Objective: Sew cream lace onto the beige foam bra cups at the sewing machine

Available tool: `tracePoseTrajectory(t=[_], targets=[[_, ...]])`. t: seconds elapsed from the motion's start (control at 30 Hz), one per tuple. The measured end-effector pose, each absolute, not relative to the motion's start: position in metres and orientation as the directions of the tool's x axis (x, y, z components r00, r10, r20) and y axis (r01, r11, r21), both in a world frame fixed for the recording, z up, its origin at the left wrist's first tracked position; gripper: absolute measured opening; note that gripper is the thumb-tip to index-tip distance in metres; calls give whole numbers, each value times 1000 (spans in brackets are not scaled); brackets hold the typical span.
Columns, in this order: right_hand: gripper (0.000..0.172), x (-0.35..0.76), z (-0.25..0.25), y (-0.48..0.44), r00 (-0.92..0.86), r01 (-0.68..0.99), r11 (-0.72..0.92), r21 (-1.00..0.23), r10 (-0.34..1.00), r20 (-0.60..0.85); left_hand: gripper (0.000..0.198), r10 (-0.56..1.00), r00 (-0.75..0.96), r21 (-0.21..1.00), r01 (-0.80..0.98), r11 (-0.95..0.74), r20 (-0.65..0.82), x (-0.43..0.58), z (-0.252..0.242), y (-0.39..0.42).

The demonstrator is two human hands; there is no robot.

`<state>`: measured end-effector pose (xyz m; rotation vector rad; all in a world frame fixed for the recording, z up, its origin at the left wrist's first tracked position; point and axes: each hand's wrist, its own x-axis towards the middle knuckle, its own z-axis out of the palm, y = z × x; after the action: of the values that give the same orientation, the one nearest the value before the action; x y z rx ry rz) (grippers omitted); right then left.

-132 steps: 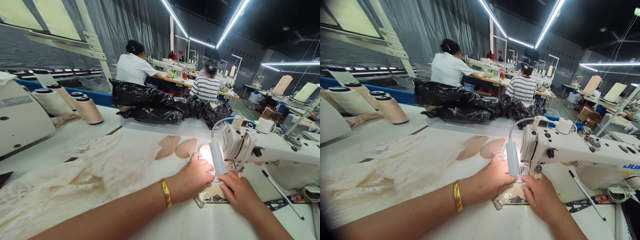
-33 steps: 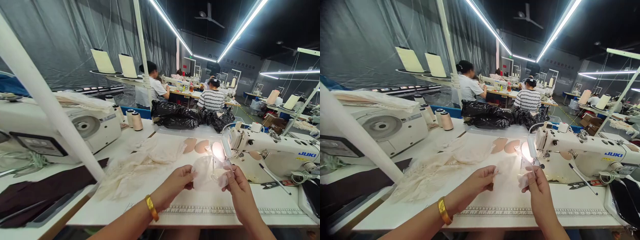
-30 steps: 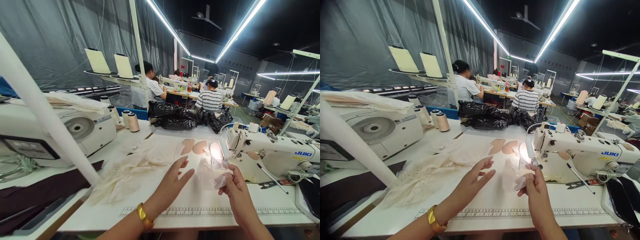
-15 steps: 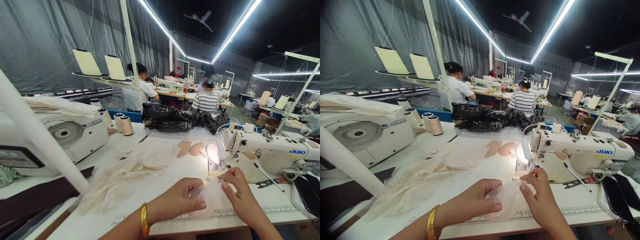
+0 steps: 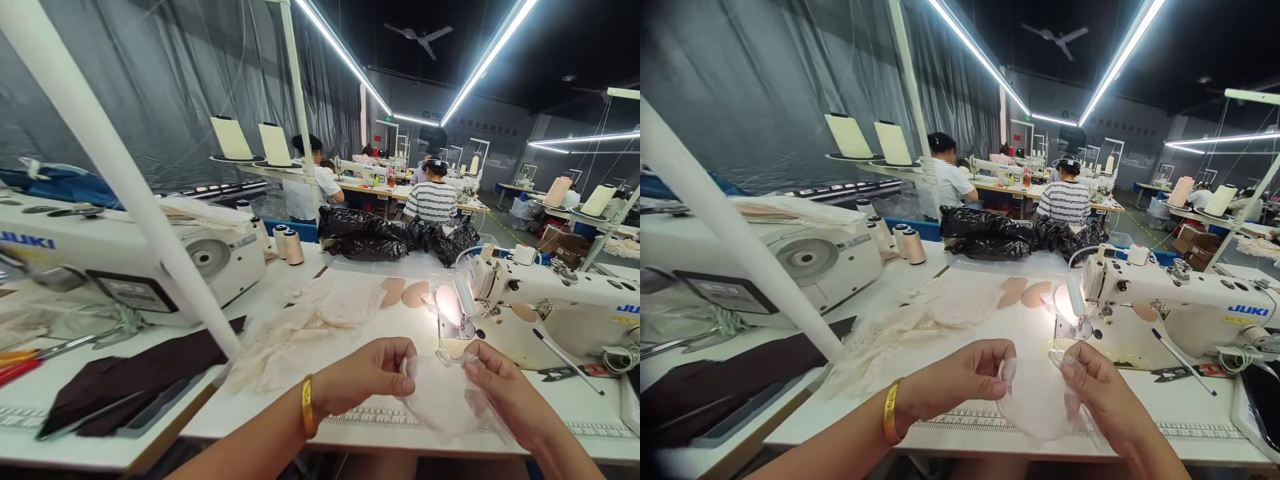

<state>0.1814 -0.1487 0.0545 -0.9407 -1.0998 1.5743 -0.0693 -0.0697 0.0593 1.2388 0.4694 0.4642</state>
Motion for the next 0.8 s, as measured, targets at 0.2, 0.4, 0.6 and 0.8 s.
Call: tracePoseTrajectory(t=[0.2, 0.4, 0.6, 0.8], targets=[[45, 170, 38, -148, -123, -276, -95, -957, 990, -63, 40, 667, 743, 998, 27, 51, -54, -67, 58, -65], [45, 175, 11, -101, -68, -33, -139, -990, 988, -136, 17, 853, 499, 541, 680, -495, 153, -60, 65, 3], [44, 191, -7, -74, -156, -59, -167, -984, 975, -156, 16, 918, 329, 297, 874, -385, 223, -60, 47, 59], [29, 193, 4, -78, -167, -44, -155, -987, 975, -146, 24, 883, 275, 337, 848, -409, 379, -59, 50, 61]])
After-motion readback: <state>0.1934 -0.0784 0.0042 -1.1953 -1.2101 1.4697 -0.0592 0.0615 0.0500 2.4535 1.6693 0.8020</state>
